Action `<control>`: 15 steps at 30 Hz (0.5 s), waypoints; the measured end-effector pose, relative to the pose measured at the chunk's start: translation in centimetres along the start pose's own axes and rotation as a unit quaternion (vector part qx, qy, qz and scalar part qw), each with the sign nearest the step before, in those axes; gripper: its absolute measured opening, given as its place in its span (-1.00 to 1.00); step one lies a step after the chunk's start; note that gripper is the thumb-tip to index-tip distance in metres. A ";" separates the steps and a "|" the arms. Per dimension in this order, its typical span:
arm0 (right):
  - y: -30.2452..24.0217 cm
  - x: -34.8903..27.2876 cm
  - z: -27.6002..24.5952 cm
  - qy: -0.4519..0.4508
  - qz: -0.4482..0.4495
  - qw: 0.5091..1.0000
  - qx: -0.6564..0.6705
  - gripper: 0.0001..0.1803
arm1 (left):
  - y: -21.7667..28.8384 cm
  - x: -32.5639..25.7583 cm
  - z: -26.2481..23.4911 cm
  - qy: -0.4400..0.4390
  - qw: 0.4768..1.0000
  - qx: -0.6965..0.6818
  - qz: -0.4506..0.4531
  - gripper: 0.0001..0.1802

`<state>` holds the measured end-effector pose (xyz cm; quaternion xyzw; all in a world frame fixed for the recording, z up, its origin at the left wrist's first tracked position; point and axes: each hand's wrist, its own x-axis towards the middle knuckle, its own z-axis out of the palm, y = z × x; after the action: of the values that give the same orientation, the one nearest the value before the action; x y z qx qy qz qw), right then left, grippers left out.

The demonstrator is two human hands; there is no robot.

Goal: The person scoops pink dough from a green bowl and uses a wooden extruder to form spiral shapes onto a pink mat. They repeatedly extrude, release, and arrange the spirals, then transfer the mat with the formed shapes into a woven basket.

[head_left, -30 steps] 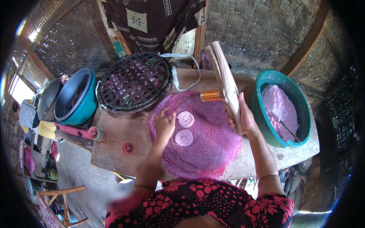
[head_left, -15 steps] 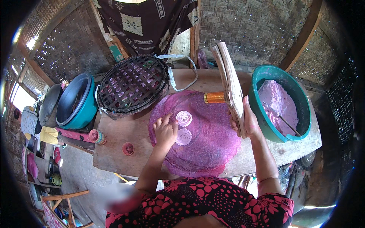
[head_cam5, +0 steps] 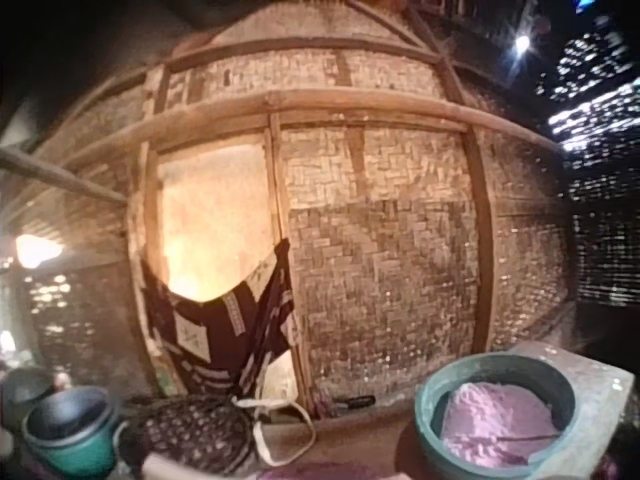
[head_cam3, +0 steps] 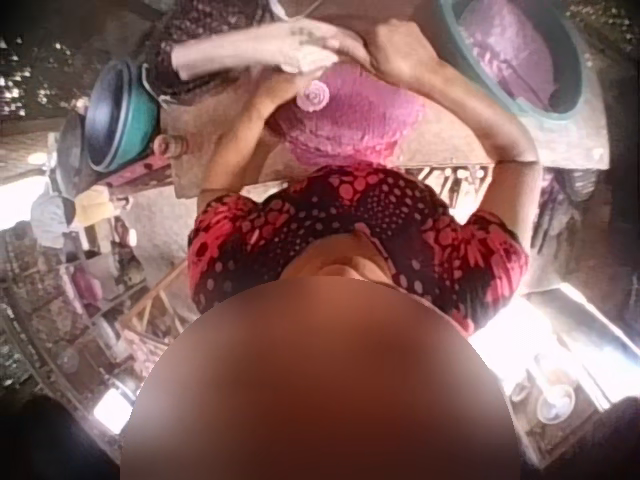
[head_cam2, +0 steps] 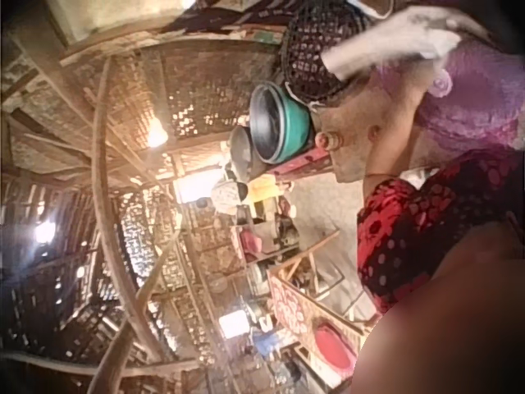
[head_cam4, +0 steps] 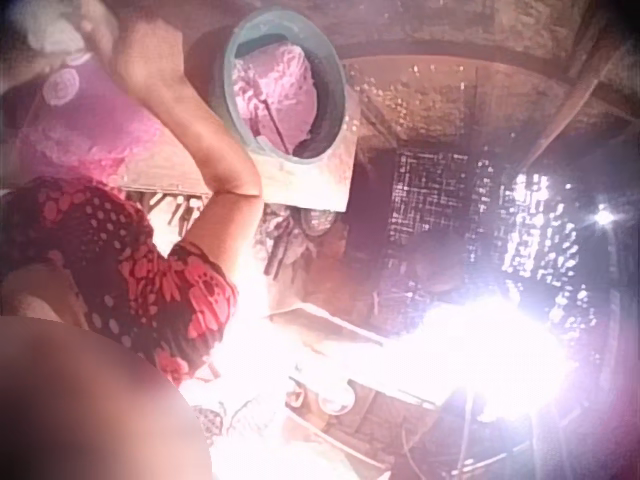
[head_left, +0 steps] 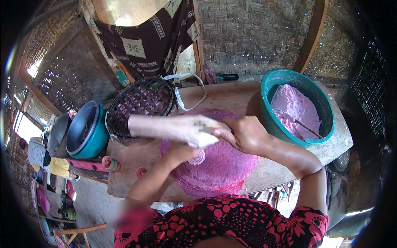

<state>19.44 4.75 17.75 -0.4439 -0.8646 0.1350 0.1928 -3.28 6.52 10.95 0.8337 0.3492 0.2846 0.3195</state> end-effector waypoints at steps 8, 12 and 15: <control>5.1 -1.7 2.4 -0.042 -0.256 0.963 0.072 -0.44 | 3.3 -4.5 6.6 -0.095 0.935 -0.312 -0.137 -0.77; 5.9 -0.1 3.9 -0.031 -0.259 0.950 0.169 -0.49 | 3.1 -3.8 8.7 -0.237 0.664 -0.689 -0.165 -0.72; 2.3 0.8 2.2 0.059 -0.333 0.926 0.166 -0.35 | 2.0 -2.5 7.2 -0.274 0.751 -0.593 -0.099 -0.74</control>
<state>19.68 6.55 15.02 -0.0990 -0.9149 0.1788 0.3480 1.04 1.05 7.25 0.4797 0.0886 0.1604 0.8581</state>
